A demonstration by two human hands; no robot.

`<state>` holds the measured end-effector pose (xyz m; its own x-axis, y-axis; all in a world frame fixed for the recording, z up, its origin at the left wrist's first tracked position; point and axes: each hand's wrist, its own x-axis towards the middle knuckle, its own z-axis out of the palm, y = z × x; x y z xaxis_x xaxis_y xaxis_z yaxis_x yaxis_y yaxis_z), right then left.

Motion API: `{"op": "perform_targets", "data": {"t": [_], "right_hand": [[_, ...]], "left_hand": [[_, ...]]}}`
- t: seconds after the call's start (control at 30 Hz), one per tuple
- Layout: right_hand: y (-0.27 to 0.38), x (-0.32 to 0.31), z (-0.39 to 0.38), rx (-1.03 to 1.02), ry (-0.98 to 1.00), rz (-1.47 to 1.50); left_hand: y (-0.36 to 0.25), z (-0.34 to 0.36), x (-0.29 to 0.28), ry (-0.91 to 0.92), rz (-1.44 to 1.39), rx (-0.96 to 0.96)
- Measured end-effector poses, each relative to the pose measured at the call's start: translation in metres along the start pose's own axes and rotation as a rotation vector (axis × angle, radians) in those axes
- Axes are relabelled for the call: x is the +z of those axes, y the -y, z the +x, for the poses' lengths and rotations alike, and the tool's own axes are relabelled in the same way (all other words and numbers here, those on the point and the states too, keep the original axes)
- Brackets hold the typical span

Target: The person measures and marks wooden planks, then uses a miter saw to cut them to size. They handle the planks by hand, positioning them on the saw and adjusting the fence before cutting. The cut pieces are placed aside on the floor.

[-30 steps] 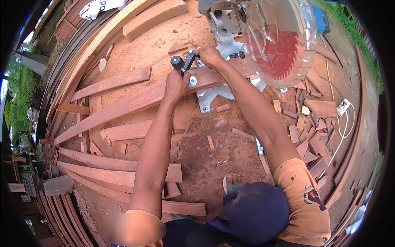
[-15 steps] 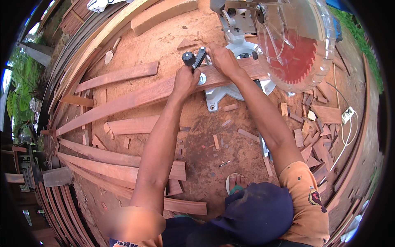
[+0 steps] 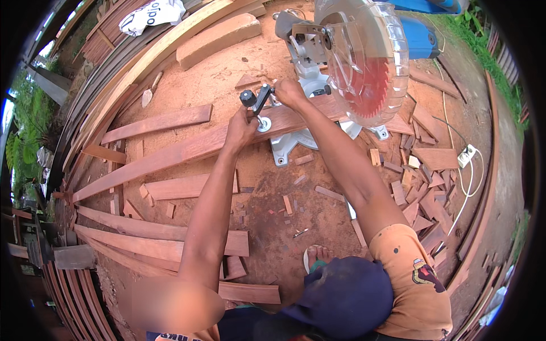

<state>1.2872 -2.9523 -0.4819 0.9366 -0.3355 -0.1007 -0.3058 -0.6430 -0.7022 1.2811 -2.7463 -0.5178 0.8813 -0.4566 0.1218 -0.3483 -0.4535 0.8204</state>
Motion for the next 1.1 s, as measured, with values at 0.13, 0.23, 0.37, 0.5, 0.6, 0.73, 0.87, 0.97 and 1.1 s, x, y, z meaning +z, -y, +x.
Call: {"op": "perform_targets", "data": {"t": [0.13,0.23,0.37,0.5,0.6,0.73,0.87,0.97,1.1], "right_hand": [[0.028,-0.019,-0.078,-0.345,-0.370,-0.092],[0.042,-0.015,-0.100,-0.842,-0.347,-0.100],[0.056,-0.009,-0.091,-0.963,-0.191,-0.377],[0.057,-0.025,-0.076,-0.914,-0.033,-0.451],[0.063,-0.027,-0.065,-0.990,0.018,-0.553],[0.069,-0.033,-0.064,-0.995,0.120,-0.508],[0.073,-0.030,-0.054,-0.883,0.010,-0.723],[0.091,-0.014,-0.060,-0.686,-0.094,-0.949],[0.118,-0.033,-0.064,-0.702,0.083,-1.055]], "left_hand": [[0.033,-0.018,-0.024,0.023,0.375,0.144],[0.052,-0.021,-0.037,0.159,0.517,0.100],[0.059,-0.013,-0.035,0.243,0.569,0.132],[0.044,-0.007,-0.010,0.253,0.521,0.136],[0.054,-0.007,-0.004,0.173,0.580,0.218],[0.064,-0.014,-0.001,0.116,0.561,0.202],[0.052,-0.011,0.005,0.156,0.540,0.159],[0.054,-0.016,0.004,0.164,0.550,0.121],[0.060,-0.011,0.003,0.130,0.522,0.122]]}}
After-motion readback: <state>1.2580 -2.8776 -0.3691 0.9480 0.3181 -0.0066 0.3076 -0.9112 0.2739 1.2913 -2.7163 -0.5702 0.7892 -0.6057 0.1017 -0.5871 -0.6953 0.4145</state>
